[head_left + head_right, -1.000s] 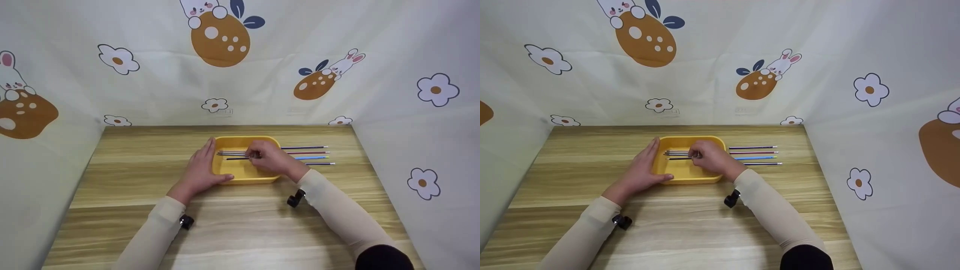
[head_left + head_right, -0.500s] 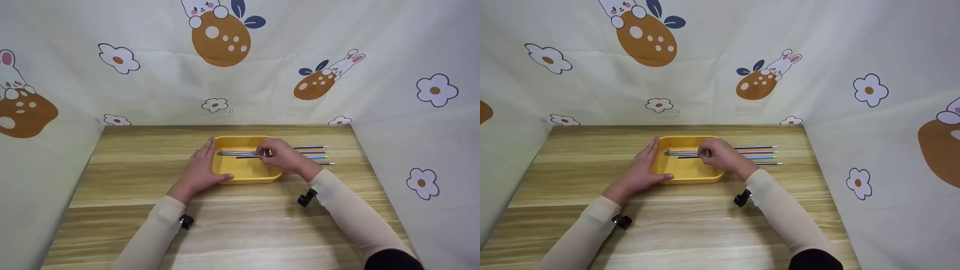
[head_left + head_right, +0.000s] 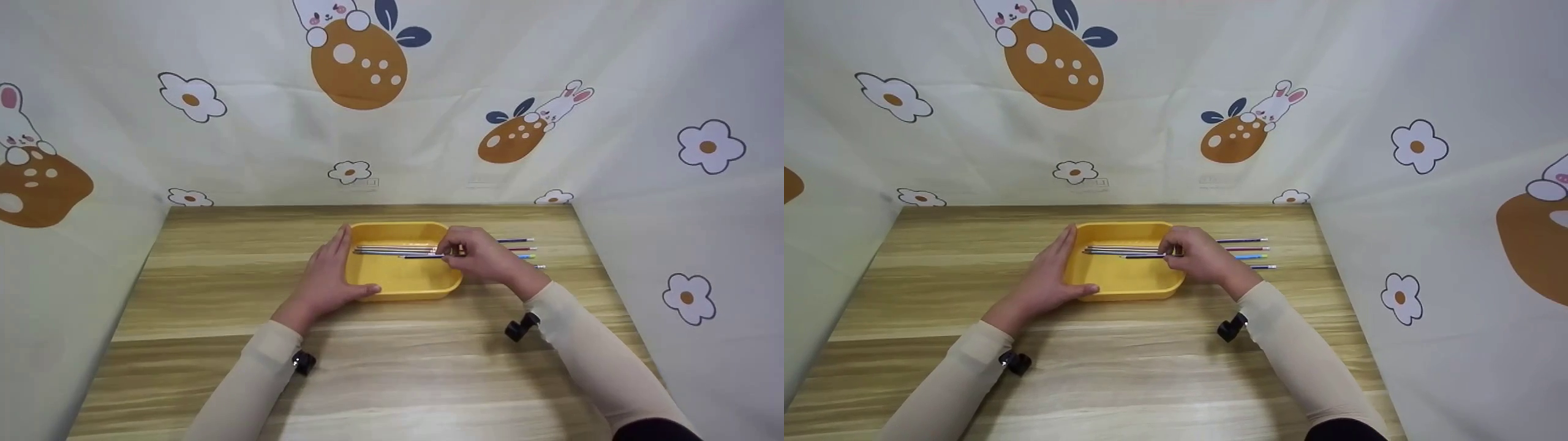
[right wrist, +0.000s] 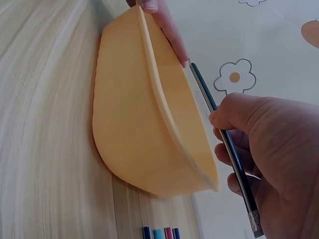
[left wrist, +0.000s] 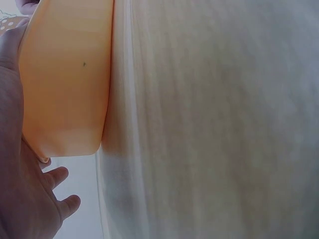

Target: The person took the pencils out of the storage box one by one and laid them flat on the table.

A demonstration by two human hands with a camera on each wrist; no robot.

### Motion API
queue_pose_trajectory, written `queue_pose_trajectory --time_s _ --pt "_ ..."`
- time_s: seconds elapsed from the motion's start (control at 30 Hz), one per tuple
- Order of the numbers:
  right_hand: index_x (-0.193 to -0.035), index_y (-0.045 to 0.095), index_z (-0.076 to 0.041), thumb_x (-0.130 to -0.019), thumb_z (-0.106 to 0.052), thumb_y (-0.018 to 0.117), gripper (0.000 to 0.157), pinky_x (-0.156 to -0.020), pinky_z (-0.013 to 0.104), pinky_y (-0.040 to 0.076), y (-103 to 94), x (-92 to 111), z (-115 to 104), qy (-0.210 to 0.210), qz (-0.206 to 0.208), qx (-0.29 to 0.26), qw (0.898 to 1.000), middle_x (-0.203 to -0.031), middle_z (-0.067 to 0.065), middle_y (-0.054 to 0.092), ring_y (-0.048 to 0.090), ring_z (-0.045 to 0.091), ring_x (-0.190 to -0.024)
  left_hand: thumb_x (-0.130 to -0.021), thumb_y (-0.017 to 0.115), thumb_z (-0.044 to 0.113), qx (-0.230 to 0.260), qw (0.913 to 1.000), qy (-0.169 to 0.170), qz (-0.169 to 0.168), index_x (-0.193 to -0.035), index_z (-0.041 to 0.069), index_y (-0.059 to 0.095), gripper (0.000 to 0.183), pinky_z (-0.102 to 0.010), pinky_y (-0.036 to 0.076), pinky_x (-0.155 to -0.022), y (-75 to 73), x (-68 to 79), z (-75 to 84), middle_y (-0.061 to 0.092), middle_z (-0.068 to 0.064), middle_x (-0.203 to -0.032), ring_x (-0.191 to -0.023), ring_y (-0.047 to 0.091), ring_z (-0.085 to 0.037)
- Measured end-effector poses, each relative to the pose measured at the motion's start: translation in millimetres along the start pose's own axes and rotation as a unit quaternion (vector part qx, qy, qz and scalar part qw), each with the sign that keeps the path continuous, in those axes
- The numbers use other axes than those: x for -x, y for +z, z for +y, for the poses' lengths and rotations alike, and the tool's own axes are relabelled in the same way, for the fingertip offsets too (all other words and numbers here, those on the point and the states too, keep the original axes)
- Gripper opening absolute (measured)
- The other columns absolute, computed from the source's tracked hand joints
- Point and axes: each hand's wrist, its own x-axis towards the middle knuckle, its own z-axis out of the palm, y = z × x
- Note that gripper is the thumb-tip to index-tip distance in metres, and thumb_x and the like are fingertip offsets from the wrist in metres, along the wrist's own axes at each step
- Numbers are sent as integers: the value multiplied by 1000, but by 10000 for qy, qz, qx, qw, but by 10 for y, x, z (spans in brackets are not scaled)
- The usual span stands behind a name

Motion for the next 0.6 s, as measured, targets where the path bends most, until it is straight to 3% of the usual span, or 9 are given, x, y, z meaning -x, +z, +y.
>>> queue_pose_trajectory --time_s 0.3,0.6 --pt "-106 82 -10 -97 4 75 17 -71 26 52 -158 148 8 343 -150 71 9993 -96 1 71 62 17 -85 -81 85 77 1 9999 -115 -73 -179 12 3 143 -59 15 -136 6 -1 -5 7 -8 -187 -166 21 -44" --pt "-105 83 -12 -97 5 79 19 -70 28 51 -315 297 63 452 18 55 9990 -94 2 72 61 20 -83 -81 84 78 -34 10000 -52 -60 -179 10 4 144 -62 14 -135 0 4 -6 7 -10 -186 -166 21 -45"
